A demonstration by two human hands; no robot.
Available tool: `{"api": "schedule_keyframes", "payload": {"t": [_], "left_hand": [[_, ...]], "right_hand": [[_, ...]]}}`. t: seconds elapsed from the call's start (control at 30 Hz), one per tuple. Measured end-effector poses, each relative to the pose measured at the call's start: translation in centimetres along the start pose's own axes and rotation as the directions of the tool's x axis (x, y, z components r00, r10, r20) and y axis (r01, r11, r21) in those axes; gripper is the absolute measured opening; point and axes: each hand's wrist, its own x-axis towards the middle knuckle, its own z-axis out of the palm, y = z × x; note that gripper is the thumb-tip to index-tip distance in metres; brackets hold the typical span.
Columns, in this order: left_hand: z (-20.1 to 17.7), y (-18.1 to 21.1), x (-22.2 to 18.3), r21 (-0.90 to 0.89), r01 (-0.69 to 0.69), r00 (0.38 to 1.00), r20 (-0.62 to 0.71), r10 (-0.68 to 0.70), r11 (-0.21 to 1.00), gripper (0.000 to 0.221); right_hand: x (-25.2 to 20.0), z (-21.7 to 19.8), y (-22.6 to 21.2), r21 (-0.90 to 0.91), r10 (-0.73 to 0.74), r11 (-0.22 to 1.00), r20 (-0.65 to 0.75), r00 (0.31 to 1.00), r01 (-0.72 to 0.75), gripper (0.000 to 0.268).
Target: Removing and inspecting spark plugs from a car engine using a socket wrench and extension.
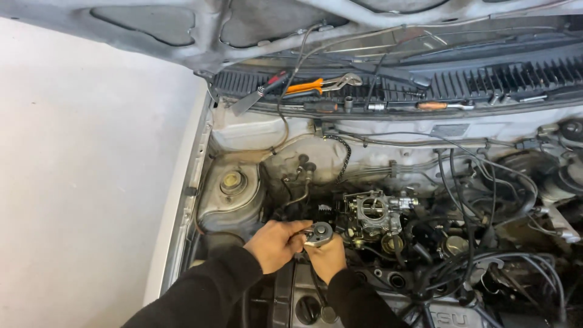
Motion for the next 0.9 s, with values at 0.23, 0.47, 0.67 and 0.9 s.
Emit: {"api": "schedule_keyframes", "payload": {"t": [0.23,0.47,0.67,0.9], "left_hand": [[1.2,0.7,-0.4,0.189,0.07,0.98,-0.194,-0.033,0.979,0.025],[1.9,0.0,0.1,0.229,0.024,0.988,-0.153,0.012,0.973,0.026],[0.3,-2.4,2.2,0.285,-0.096,0.979,-0.147,0.143,0.954,0.028],[-3.2,-4.6,4.2,0.462,-0.295,0.95,0.048,0.308,0.836,0.057]], "right_hand": [[-0.4,-0.2,1.1,0.005,-0.056,0.998,0.013,0.998,0.056,0.008],[-0.1,-0.5,1.6,-0.072,-0.028,0.997,-0.023,0.999,0.027,0.008],[-0.1,-0.4,-0.1,0.03,0.014,0.999,0.007,1.0,-0.015,0.009],[0.2,0.2,0.3,-0.046,0.113,0.993,0.031,0.993,-0.111,0.031]]}}
